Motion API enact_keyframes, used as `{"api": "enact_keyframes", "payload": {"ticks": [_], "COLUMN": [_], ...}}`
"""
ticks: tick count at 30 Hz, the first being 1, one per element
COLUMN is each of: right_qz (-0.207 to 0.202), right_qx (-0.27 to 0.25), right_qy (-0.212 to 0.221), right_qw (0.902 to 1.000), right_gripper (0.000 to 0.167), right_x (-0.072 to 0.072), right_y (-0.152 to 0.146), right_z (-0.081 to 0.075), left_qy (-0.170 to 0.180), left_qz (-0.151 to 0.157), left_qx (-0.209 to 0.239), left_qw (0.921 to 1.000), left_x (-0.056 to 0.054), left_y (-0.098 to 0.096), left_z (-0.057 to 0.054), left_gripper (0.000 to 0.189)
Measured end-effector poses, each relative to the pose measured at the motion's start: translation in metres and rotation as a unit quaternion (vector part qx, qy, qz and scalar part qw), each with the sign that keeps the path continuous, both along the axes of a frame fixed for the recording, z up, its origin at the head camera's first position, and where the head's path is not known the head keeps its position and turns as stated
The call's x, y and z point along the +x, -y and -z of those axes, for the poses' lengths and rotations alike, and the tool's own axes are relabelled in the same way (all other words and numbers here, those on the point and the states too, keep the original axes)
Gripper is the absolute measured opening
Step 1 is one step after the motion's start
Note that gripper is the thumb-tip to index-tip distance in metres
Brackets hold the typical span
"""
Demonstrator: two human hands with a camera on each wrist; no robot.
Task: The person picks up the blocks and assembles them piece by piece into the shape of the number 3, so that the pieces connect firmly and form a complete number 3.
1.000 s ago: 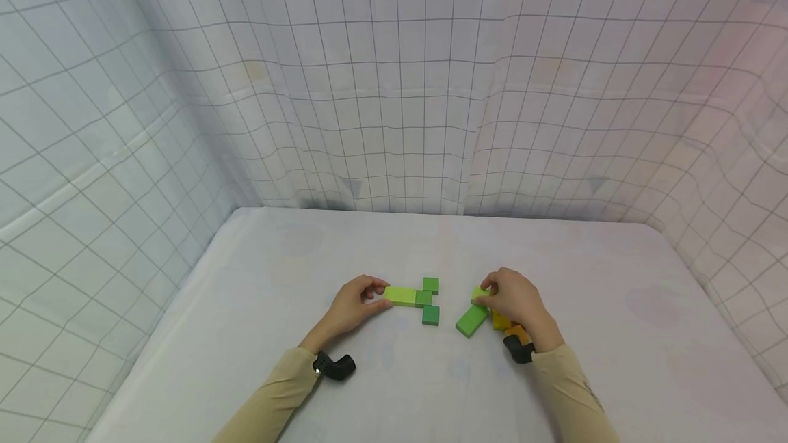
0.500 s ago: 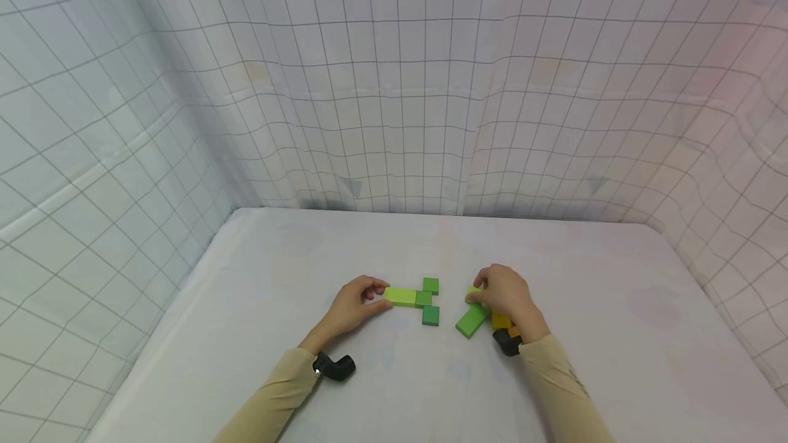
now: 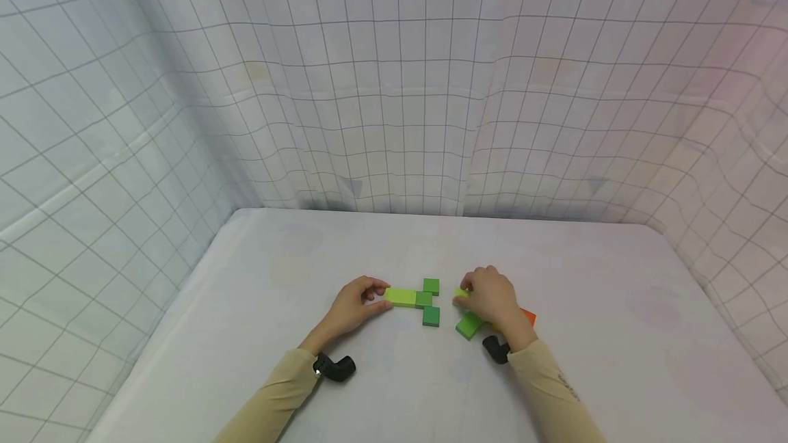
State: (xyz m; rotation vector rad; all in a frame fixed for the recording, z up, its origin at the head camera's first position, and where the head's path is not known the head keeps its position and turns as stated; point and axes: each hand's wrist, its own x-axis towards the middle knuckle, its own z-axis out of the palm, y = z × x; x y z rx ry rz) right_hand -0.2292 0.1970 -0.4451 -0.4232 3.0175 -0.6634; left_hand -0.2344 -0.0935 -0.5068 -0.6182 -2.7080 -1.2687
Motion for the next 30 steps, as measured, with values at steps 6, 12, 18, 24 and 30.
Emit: {"api": "enact_keyframes", "payload": {"ticks": [6,12,18,24,30], "right_qz": [-0.010,-0.018,-0.026,-0.031,-0.027], "right_qx": [0.018,0.030,0.018,0.016,0.016], "right_qy": [-0.011,-0.009,-0.013,-0.002,0.005], "right_qw": [0.9997,0.9993,0.9994,0.9994,0.9995], "right_gripper": [0.026,0.028,0.028,0.029,0.029], "right_x": [0.007,0.014,0.020,0.028,0.037], "right_y": [0.004,0.005,0.004,0.005,0.008], "right_z": [0.003,0.005,0.005,0.002,0.001], "left_qy": [0.000,0.008,0.004,0.004,-0.001], "left_qz": [0.003,-0.001,0.001,0.000,0.002], "left_qx": [0.003,0.001,0.004,0.000,0.004], "left_qw": [1.0000,1.0000,1.0000,1.0000,1.0000], "left_x": [0.000,0.000,-0.001,-0.002,-0.001], "left_y": [0.000,0.000,0.000,0.001,0.000], "left_z": [0.001,0.001,0.001,0.001,0.000], "left_gripper": [0.032,0.032,0.032,0.032,0.032]}}
